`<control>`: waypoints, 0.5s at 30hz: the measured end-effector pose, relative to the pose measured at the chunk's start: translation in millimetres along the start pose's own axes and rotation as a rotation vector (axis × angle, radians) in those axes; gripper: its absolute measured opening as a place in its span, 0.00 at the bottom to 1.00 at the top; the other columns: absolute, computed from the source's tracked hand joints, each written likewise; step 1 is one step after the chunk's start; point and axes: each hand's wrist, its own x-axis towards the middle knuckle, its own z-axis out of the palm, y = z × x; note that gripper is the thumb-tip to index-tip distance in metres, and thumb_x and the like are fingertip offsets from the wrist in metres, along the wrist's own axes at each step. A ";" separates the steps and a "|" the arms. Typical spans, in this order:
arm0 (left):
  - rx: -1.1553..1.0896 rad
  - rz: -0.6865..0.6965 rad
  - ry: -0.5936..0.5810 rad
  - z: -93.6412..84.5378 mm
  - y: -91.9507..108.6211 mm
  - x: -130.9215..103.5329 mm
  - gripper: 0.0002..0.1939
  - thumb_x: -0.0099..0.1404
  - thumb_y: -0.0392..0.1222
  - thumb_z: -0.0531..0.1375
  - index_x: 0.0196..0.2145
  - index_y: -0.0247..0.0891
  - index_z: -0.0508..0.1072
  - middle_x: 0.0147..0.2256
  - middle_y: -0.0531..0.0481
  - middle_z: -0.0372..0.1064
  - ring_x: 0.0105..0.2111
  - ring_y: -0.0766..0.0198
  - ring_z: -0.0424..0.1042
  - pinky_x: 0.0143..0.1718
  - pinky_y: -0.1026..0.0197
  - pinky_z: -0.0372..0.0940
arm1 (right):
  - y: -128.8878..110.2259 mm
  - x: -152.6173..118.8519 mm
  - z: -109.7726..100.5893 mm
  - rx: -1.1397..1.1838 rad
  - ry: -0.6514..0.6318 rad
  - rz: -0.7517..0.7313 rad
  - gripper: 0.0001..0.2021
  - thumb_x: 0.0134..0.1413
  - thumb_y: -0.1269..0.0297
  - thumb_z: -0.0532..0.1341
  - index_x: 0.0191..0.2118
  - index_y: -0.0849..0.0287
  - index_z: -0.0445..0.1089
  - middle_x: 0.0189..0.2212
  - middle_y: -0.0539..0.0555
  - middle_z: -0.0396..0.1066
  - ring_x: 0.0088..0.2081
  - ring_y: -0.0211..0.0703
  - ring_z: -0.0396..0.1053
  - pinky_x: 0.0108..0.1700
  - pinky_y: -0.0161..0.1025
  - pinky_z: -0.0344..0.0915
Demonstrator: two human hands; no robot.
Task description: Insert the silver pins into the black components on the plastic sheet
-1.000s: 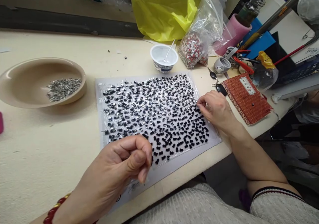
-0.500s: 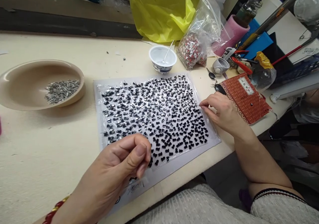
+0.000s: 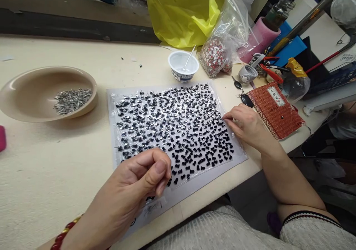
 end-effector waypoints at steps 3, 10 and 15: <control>0.006 -0.002 0.005 -0.2 -0.7 -1.0 0.18 0.63 0.56 0.59 0.25 0.39 0.71 0.20 0.55 0.58 0.22 0.70 0.54 0.24 0.67 0.52 | 2.5 0.3 0.4 -0.002 -0.008 0.011 0.05 0.57 0.71 0.57 0.35 0.59 0.71 0.33 0.55 0.73 0.38 0.45 0.67 0.43 0.45 0.64; 0.060 0.002 -0.023 2.8 -3.7 -0.4 0.16 0.59 0.53 0.63 0.24 0.38 0.69 0.20 0.56 0.57 0.20 0.70 0.52 0.21 0.68 0.51 | -33.0 -4.6 -14.6 0.220 0.121 -0.097 0.04 0.57 0.73 0.58 0.36 0.59 0.70 0.30 0.54 0.73 0.36 0.42 0.67 0.38 0.42 0.65; 0.183 -0.015 -0.123 5.6 -6.9 -0.2 0.15 0.59 0.48 0.64 0.22 0.37 0.68 0.19 0.56 0.57 0.20 0.70 0.53 0.21 0.67 0.50 | -96.6 -10.3 -13.6 0.662 0.018 -0.376 0.04 0.57 0.70 0.59 0.39 0.61 0.67 0.31 0.54 0.73 0.35 0.38 0.67 0.42 0.40 0.66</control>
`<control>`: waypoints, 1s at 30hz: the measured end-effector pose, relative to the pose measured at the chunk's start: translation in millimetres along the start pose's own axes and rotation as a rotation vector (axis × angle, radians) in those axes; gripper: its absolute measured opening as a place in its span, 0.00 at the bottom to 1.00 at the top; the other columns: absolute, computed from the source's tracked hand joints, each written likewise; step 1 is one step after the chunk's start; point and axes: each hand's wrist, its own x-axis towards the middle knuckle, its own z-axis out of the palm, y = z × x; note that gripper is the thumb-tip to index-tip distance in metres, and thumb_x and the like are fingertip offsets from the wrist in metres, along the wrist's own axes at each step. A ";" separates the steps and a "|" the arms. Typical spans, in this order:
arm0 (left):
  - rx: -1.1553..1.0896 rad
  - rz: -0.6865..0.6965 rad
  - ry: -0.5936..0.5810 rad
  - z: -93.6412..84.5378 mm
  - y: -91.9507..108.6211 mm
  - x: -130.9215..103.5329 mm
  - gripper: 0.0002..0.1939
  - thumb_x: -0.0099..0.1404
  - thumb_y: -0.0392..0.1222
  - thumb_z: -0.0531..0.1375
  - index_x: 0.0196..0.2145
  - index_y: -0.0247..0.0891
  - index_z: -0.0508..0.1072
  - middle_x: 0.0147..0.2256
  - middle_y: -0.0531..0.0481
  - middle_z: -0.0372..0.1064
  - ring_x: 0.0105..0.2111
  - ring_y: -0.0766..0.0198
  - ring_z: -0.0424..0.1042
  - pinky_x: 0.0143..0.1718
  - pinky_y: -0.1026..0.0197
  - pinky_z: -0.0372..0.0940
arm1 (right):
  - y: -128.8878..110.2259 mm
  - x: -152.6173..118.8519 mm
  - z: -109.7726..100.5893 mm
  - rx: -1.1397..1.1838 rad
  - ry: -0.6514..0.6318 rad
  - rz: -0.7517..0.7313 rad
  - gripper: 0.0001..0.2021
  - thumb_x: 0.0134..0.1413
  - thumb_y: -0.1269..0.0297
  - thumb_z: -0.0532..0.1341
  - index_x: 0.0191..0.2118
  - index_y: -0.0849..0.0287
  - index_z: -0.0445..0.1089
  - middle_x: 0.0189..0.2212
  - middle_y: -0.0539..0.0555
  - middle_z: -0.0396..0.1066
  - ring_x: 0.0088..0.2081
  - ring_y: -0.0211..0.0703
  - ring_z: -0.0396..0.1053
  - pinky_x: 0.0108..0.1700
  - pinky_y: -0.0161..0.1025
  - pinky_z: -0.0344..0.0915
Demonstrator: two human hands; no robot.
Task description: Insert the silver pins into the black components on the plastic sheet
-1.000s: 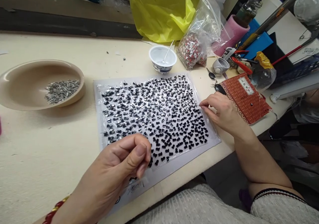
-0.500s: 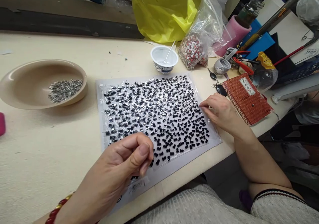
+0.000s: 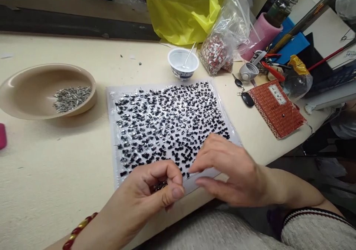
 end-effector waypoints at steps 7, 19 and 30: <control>-0.049 0.021 -0.038 -1.6 -1.4 -0.1 0.18 0.57 0.53 0.65 0.21 0.37 0.68 0.20 0.56 0.58 0.21 0.70 0.54 0.22 0.68 0.51 | -2.3 6.6 33.0 0.193 0.097 -0.070 0.01 0.58 0.71 0.57 0.35 0.61 0.65 0.27 0.51 0.71 0.32 0.34 0.67 0.41 0.37 0.66; -0.405 0.013 0.096 3.5 12.6 -2.4 0.06 0.68 0.44 0.56 0.38 0.42 0.71 0.24 0.55 0.60 0.22 0.70 0.47 0.23 0.66 0.48 | 65.6 -13.9 -44.2 -0.581 0.249 0.323 0.05 0.52 0.74 0.59 0.29 0.57 0.66 0.26 0.51 0.69 0.31 0.40 0.65 0.35 0.40 0.63; -0.319 0.015 0.082 -9.8 2.3 -0.2 0.17 0.62 0.56 0.60 0.26 0.39 0.74 0.20 0.55 0.63 0.22 0.72 0.56 0.23 0.70 0.52 | 83.6 -16.8 -39.2 -0.625 0.138 0.415 0.04 0.51 0.73 0.57 0.28 0.58 0.65 0.26 0.53 0.68 0.31 0.41 0.65 0.35 0.38 0.61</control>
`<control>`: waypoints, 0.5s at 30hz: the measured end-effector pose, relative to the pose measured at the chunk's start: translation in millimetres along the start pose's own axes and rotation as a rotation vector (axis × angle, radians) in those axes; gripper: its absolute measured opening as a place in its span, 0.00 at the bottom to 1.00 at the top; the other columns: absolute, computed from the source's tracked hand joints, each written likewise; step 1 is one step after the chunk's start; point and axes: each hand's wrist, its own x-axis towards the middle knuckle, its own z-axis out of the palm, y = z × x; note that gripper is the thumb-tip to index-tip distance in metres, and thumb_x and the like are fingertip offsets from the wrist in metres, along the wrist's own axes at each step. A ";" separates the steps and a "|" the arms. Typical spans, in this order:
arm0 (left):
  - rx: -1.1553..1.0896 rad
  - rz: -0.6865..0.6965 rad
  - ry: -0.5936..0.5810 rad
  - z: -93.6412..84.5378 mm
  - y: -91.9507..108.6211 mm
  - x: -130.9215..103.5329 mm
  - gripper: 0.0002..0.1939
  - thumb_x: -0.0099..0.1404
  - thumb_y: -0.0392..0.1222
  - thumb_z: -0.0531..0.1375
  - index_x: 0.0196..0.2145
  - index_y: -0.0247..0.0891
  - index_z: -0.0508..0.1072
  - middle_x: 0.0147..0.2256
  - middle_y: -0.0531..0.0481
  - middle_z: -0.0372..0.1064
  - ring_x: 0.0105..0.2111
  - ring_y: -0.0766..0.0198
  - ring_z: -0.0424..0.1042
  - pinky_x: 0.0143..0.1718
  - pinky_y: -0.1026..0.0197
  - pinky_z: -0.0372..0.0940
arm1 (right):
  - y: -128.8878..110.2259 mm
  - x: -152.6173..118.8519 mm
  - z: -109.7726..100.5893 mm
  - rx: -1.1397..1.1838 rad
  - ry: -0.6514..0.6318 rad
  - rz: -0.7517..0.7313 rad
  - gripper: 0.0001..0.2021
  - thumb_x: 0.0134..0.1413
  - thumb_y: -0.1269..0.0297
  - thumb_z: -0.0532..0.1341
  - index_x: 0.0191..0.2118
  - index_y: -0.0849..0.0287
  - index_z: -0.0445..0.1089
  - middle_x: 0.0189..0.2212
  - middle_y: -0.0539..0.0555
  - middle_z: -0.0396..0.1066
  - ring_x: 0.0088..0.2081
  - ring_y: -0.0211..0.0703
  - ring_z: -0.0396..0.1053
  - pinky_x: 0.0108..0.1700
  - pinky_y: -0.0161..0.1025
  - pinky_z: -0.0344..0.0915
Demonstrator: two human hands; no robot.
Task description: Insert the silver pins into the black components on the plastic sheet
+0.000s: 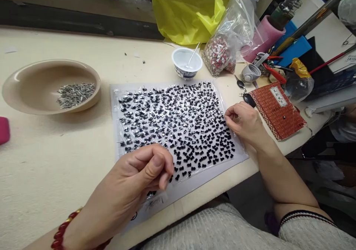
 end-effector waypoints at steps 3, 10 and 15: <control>0.022 0.032 0.010 -0.2 -0.2 0.3 0.17 0.60 0.56 0.62 0.24 0.39 0.74 0.20 0.56 0.61 0.21 0.73 0.56 0.23 0.70 0.53 | 1.7 0.2 -0.2 0.002 -0.019 0.004 0.04 0.51 0.73 0.57 0.28 0.59 0.65 0.26 0.53 0.68 0.31 0.41 0.65 0.35 0.38 0.61; 0.014 0.022 0.000 -0.9 -2.6 1.1 0.18 0.60 0.55 0.62 0.24 0.39 0.73 0.18 0.57 0.57 0.20 0.72 0.53 0.21 0.69 0.50 | 2.2 0.5 -0.4 -0.003 -0.020 0.012 0.04 0.51 0.73 0.57 0.28 0.59 0.65 0.26 0.52 0.68 0.31 0.40 0.65 0.35 0.38 0.61; 0.017 0.022 0.001 -0.7 -2.1 0.6 0.18 0.60 0.54 0.63 0.23 0.38 0.72 0.19 0.57 0.58 0.20 0.72 0.52 0.21 0.68 0.50 | 2.2 0.3 -1.0 0.007 -0.031 0.014 0.05 0.51 0.73 0.57 0.28 0.58 0.65 0.26 0.52 0.68 0.31 0.40 0.65 0.35 0.38 0.61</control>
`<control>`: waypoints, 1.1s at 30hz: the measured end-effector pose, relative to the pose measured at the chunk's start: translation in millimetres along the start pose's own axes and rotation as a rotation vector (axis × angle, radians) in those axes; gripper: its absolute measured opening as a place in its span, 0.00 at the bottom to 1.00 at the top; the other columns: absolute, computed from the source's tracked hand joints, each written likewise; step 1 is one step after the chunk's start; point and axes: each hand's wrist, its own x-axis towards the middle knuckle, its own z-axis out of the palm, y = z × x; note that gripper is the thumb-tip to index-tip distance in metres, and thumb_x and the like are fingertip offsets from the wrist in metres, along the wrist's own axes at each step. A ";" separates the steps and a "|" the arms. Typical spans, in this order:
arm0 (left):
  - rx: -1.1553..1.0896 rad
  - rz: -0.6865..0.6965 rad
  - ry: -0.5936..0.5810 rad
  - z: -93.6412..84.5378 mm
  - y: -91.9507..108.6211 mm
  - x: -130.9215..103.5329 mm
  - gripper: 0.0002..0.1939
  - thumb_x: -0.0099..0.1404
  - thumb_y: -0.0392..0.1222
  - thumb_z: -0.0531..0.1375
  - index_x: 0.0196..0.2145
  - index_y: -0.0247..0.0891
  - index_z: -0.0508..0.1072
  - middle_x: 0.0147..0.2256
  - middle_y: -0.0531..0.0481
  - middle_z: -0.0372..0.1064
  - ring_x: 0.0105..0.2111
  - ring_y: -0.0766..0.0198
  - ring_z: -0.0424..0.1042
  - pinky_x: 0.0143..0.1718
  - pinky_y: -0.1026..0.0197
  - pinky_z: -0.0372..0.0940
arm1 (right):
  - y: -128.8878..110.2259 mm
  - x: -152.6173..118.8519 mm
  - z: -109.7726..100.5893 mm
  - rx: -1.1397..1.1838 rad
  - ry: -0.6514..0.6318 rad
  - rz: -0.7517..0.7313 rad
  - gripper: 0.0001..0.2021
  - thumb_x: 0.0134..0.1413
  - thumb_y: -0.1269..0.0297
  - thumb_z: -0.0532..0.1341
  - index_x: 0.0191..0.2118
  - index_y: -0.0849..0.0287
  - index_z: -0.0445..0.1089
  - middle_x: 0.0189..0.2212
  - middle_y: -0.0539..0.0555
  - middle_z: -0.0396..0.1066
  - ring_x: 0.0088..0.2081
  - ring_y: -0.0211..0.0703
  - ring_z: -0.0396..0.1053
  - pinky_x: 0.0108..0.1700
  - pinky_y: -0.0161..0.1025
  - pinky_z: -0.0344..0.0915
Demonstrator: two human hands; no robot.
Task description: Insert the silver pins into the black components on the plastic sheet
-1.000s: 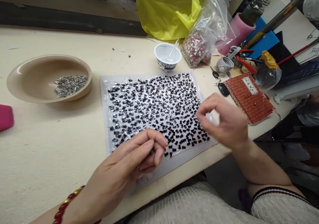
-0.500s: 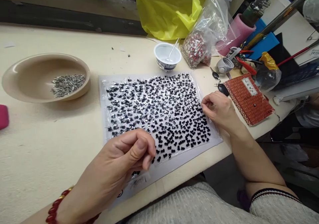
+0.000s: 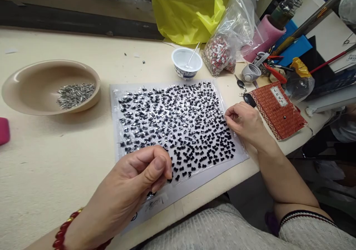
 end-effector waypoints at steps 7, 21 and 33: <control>0.013 0.007 0.015 1.2 1.9 0.4 0.18 0.61 0.55 0.62 0.23 0.38 0.72 0.19 0.57 0.56 0.20 0.72 0.51 0.20 0.68 0.49 | 0.9 -0.7 -1.0 0.005 0.017 0.004 0.04 0.52 0.72 0.58 0.29 0.59 0.67 0.27 0.53 0.68 0.31 0.40 0.65 0.35 0.38 0.62; 0.020 0.014 -0.008 2.1 2.6 0.3 0.19 0.63 0.56 0.59 0.23 0.38 0.70 0.19 0.57 0.54 0.20 0.71 0.50 0.21 0.68 0.50 | -0.5 -1.1 -4.1 0.045 0.023 0.024 0.03 0.53 0.70 0.59 0.31 0.58 0.70 0.27 0.52 0.70 0.32 0.41 0.66 0.37 0.39 0.63; 0.325 -0.055 -0.183 6.7 2.5 -2.7 0.24 0.62 0.53 0.58 0.16 0.37 0.58 0.17 0.56 0.50 0.19 0.71 0.47 0.21 0.64 0.44 | -59.7 -16.4 -28.7 0.363 -0.015 -0.262 0.04 0.55 0.74 0.59 0.35 0.57 0.68 0.27 0.51 0.71 0.32 0.38 0.66 0.37 0.39 0.65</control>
